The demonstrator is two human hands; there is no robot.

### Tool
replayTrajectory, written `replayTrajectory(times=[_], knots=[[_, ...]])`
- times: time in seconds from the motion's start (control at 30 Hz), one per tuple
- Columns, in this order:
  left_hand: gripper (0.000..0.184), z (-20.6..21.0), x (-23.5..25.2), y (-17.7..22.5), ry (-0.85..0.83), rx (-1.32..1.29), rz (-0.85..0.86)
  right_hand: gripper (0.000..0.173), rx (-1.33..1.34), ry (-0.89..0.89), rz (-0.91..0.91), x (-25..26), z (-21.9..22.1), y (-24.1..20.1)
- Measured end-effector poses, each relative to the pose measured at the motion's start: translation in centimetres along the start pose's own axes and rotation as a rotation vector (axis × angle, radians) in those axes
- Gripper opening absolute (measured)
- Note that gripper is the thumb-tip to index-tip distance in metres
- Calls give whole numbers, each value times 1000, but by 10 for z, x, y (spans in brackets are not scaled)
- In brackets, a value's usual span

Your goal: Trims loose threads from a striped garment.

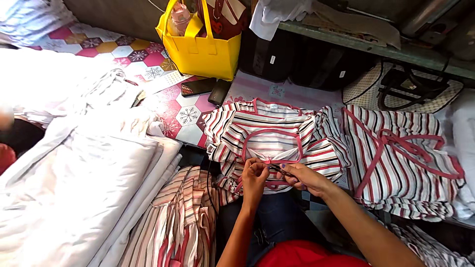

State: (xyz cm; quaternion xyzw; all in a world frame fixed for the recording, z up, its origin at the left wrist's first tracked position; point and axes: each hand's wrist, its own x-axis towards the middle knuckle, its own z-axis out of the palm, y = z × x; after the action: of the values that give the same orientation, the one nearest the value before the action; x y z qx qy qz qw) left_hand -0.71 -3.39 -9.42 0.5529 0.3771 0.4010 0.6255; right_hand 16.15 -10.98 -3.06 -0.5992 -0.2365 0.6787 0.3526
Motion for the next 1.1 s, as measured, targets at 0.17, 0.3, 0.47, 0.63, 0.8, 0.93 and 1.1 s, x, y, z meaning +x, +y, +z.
replayTrajectory(times=[0.17, 0.3, 0.47, 0.63, 0.8, 0.93, 1.1], knots=[[10, 3, -1, -3, 20, 210, 150, 39, -282, 121, -133, -15, -11, -20], [23, 14, 6, 0, 94, 492, 252, 40, -300, 155, -171, -7, -5, -25], [12, 8, 17, -8, 57, 525, 326, 38, -817, 295, -419, 3, -4, -19], [12, 0, 22, -8, -10, 440, 277, 41, -1498, 547, -785, 19, -11, -9], [17, -4, 24, -5, -101, 419, 246, 41, -1670, 544, -884, 25, -13, -10], [13, -1, 25, -7, -76, 477, 286, 40, -1693, 557, -927, 28, -9, -8], [13, 3, 24, -8, -51, 502, 270, 40, -1710, 575, -936, 32, -7, -5]])
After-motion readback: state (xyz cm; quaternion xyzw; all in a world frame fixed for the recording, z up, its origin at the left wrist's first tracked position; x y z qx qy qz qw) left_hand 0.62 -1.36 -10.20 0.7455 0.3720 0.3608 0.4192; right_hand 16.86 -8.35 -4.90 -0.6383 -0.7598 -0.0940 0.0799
